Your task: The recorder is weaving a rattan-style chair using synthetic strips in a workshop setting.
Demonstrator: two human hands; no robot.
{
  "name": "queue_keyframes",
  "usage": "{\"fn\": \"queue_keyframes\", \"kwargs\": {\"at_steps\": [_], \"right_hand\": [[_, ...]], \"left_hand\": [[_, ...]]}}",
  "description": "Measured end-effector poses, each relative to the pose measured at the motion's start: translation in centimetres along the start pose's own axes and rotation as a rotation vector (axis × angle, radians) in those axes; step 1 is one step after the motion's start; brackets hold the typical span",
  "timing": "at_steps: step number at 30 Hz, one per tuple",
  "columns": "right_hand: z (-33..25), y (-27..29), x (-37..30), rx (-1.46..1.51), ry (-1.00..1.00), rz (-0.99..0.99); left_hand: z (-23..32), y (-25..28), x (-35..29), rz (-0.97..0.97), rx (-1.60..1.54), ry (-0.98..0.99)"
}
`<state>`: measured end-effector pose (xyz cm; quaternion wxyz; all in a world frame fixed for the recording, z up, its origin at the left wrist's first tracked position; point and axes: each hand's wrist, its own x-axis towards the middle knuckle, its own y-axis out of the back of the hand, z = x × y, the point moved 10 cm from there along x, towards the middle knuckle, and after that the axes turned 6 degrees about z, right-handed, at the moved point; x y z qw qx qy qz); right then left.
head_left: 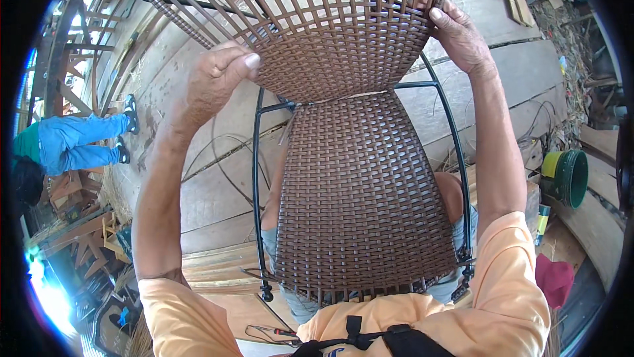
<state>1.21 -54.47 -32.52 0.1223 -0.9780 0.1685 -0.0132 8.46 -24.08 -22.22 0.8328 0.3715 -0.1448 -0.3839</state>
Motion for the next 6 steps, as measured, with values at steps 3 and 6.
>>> {"fn": "queue_keyframes", "kwargs": {"at_steps": [3, 6], "right_hand": [[-0.2, -0.3, 0.5, -0.158, 0.047, -0.105], [0.6, 0.5, 0.6, -0.137, 0.054, -0.072]], "left_hand": [[-4.9, 1.2, 0.0, 0.029, 0.448, 0.169], [-4.2, 1.8, 0.3, 0.146, 0.599, -0.035]]}}
